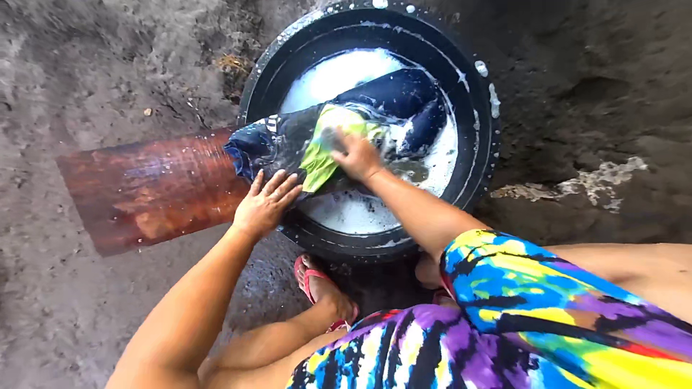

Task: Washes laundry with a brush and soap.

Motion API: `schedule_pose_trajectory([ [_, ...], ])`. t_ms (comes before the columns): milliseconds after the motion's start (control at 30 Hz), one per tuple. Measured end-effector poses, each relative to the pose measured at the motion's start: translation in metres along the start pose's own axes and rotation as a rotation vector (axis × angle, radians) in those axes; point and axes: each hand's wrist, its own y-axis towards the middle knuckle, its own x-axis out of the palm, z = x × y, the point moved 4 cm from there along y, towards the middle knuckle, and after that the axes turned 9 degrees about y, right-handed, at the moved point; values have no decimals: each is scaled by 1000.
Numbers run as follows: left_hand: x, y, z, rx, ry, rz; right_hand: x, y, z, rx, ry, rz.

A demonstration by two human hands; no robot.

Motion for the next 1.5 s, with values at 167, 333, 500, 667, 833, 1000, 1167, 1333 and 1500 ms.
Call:
schedule_pose_trajectory([
  [167,7,-1,4,5,115,43,-12,9,-9,261,-3,82],
  [333,9,-5,7,-5,88,105,36,-20,-71,-85,9,-149],
  [500,13,-10,7,-12,82,120,-21,37,9,362,53,86],
  [667,9,-6,8,-26,58,120,41,-22,-87,-45,3,-168],
  [833,9,-6,10,-40,33,148,-15,40,3,175,19,25],
  [1000,10,-2,9,-39,60,122,10,11,-38,163,38,75],
  [1167,7,0,7,-42,14,143,14,-20,-39,69,-16,-84],
  [1333,7,0,7,-22,8,158,-14,-12,-5,314,-9,83],
  [1500,5,-3,8,-21,-25,160,43,-57,-74,-7,27,-150],
])
